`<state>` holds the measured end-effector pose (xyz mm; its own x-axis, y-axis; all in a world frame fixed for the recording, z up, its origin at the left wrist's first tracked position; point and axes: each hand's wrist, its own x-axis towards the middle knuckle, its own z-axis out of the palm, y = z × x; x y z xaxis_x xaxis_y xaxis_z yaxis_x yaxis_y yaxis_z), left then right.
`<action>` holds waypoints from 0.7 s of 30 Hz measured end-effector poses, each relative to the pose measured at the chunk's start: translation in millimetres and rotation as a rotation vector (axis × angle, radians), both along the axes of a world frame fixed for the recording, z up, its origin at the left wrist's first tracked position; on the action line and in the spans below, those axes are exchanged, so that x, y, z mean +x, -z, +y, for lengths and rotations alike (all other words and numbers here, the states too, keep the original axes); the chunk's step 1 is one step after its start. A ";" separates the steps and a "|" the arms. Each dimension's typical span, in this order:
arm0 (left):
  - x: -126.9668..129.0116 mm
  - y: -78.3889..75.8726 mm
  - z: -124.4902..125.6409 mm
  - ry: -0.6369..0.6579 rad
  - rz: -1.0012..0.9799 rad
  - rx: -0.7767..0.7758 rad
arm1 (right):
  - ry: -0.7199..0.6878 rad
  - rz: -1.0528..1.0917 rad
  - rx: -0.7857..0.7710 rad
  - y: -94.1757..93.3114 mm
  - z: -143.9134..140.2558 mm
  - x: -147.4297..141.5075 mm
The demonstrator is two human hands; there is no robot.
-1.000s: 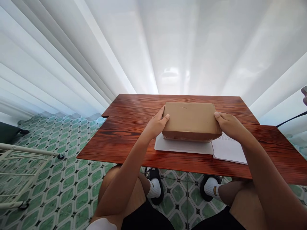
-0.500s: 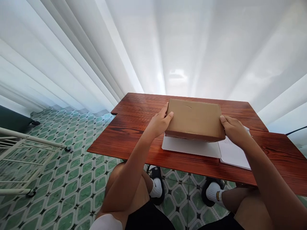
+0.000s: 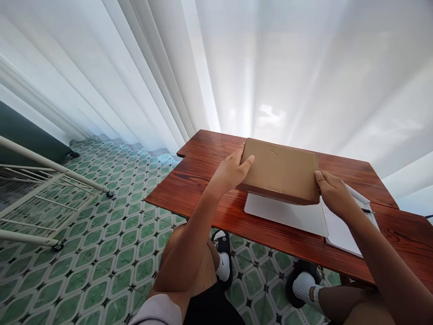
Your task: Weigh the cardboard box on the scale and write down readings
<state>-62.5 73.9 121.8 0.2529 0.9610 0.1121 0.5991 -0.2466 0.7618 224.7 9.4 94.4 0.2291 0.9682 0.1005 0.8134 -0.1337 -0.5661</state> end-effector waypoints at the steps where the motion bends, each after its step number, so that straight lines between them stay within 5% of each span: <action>1: -3.0 -0.7 0.6 -0.019 -0.005 0.022 | -0.011 -0.003 0.001 -3.0 2.5 -4.6; 21: -70.2 -15.6 6.8 -0.376 0.221 0.091 | -0.204 0.074 0.015 -8.4 58.1 -99.6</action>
